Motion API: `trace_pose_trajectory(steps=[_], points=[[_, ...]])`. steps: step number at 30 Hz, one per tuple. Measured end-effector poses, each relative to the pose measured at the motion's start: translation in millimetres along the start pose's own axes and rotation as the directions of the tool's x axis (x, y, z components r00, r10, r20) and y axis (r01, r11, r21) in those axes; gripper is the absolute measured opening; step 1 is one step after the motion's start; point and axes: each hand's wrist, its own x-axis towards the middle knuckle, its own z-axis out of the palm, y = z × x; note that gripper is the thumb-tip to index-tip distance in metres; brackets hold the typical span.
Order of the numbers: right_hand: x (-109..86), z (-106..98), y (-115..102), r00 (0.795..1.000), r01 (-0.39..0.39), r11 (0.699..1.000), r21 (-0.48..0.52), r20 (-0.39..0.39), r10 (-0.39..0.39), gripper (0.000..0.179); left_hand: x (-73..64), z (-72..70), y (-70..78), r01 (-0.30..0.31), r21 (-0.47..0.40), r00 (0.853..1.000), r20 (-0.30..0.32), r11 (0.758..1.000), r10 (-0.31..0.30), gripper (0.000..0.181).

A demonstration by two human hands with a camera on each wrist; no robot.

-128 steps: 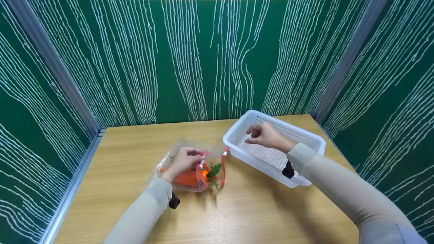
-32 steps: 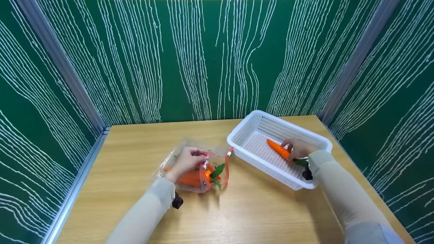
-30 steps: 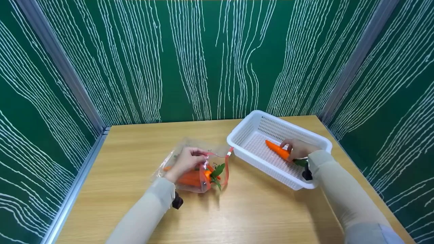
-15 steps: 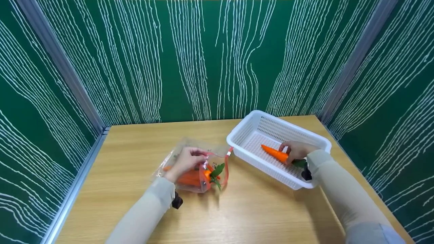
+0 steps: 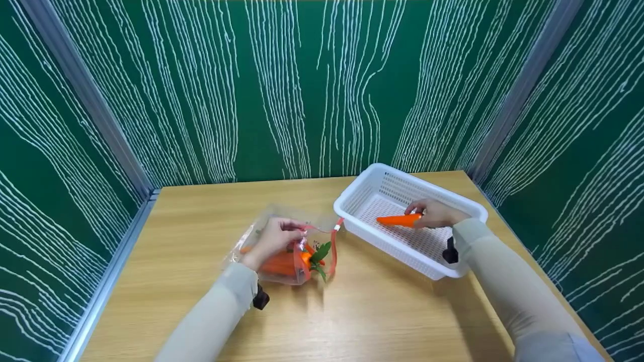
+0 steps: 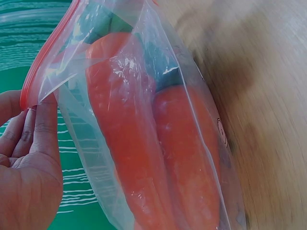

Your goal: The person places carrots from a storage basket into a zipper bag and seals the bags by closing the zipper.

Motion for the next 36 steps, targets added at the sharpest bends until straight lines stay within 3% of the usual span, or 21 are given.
trace_pose_trajectory(steps=[7,24,36], points=[[0.7,5,-6,0.999,0.006,1.000,0.012,-0.052,-0.006,0.040,-2.4,0.1,-2.8,-0.011,0.033,1.000,0.009,0.999,0.010,0.023],[-12.5,7,-32,0.987,0.104,0.992,0.073,-0.130,-0.094,0.039,-2.9,-3.2,0.0,-0.028,0.048,1.000,0.012,0.998,0.027,0.023],[-26.0,7,-49,0.983,0.126,0.986,0.114,-0.146,-0.108,0.042,-3.0,-1.2,-1.4,0.033,0.017,0.999,-0.019,0.999,-0.032,0.023]])
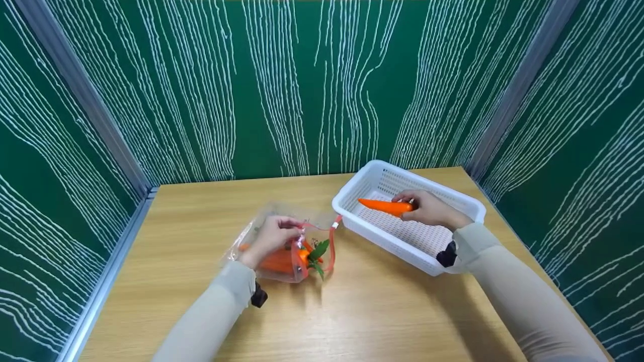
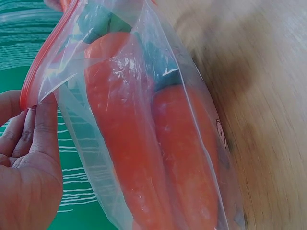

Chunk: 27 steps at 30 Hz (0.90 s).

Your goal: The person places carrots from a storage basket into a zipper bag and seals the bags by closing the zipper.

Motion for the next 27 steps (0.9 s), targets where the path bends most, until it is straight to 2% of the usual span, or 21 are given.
trace_pose_trajectory(steps=[6,16,22,27], points=[[-4.8,0,-8,0.999,0.053,0.999,-0.003,-0.009,-0.053,0.042,-0.9,-0.4,0.9,-0.007,0.015,1.000,-0.008,1.000,0.007,0.022],[-12.4,2,-23,0.993,0.115,0.993,0.032,-0.017,-0.114,0.042,-2.4,-0.2,2.3,-0.030,0.017,0.999,0.013,0.999,0.030,0.023],[-12.8,9,-35,0.979,0.203,0.978,0.048,-0.002,-0.203,0.040,-1.5,0.0,3.0,-0.027,0.005,1.000,0.015,1.000,0.027,0.023],[-13.1,15,-44,0.970,0.241,0.969,0.044,0.028,-0.243,0.038,-0.6,1.1,3.1,-0.023,-0.009,0.999,0.024,1.000,0.024,0.025]])
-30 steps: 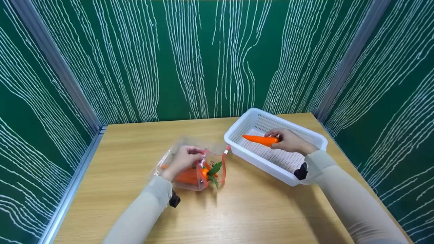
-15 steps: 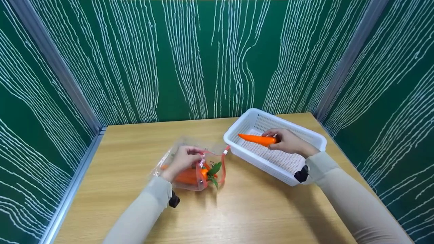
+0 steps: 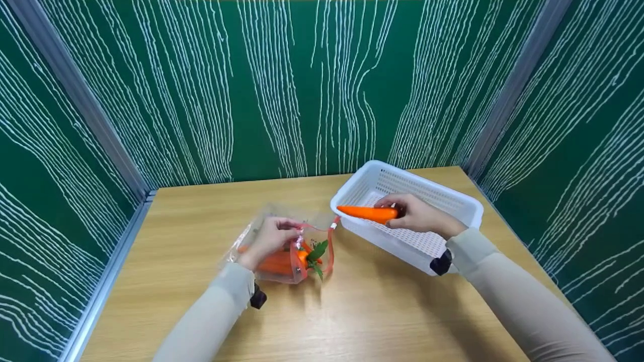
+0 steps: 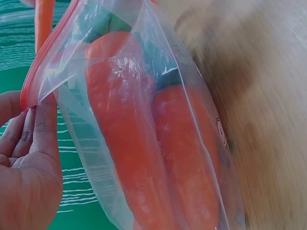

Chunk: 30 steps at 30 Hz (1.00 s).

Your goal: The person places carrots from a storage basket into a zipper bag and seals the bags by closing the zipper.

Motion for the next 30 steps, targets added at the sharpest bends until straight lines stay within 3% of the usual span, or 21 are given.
trace_pose_trajectory(steps=[7,14,22,30], points=[[0.7,9,-12,0.999,0.002,1.000,0.025,0.039,-0.003,0.039,0.5,0.0,-0.3,-0.005,-0.006,1.000,0.004,1.000,0.005,0.024],[-0.2,19,-19,0.995,0.080,0.996,0.028,0.059,-0.081,0.041,2.2,-0.2,-1.8,0.001,0.004,1.000,0.003,1.000,-0.001,0.024],[-1.9,32,-27,0.988,0.105,0.994,0.025,0.114,-0.107,0.042,2.0,1.3,-1.0,-0.017,0.004,1.000,-0.006,1.000,0.017,0.024],[1.9,47,-30,0.978,0.136,0.990,0.031,0.157,-0.140,0.042,-0.9,-0.8,0.4,0.016,0.005,1.000,0.005,1.000,-0.016,0.023]])
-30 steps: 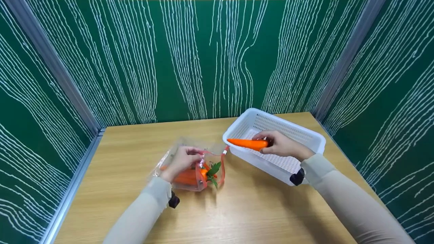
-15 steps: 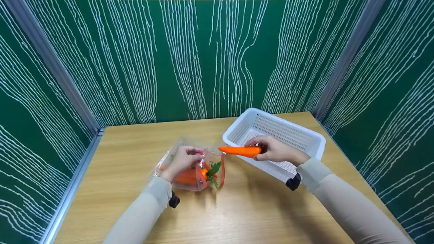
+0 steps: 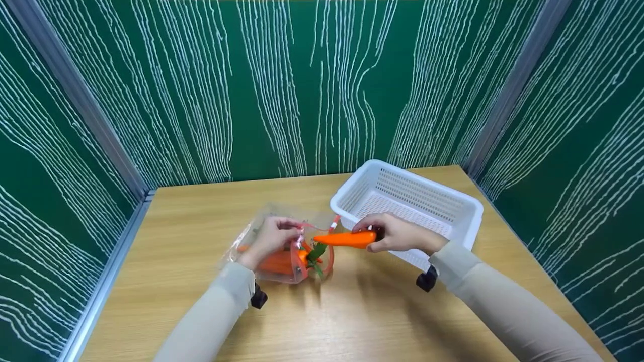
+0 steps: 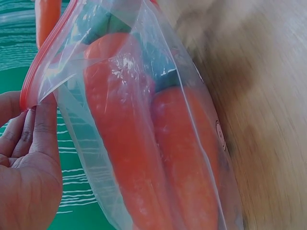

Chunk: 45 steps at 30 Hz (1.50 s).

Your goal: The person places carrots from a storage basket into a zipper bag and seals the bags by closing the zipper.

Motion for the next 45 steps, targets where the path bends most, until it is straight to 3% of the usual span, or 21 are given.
trace_pose_trajectory(steps=[20,32,38,45], points=[[22.6,39,1,0.994,-0.110,0.994,0.024,-0.026,0.110,0.042,2.2,-1.4,-2.7,0.042,-0.012,0.999,-0.003,0.999,-0.042,0.023],[40.6,61,5,0.991,-0.115,0.993,-0.017,-0.076,0.113,0.039,4.3,-1.6,-3.9,0.027,-0.001,1.000,-0.013,1.000,-0.027,0.023],[47.7,76,8,0.986,-0.098,0.993,0.063,-0.131,0.106,0.036,4.1,-1.3,-3.3,0.032,0.018,0.999,-0.018,0.999,-0.031,0.022],[55.5,88,8,0.973,-0.133,0.984,0.119,-0.171,0.152,0.030,3.8,-0.9,-2.6,0.027,0.018,0.999,-0.018,0.999,-0.027,0.023]])
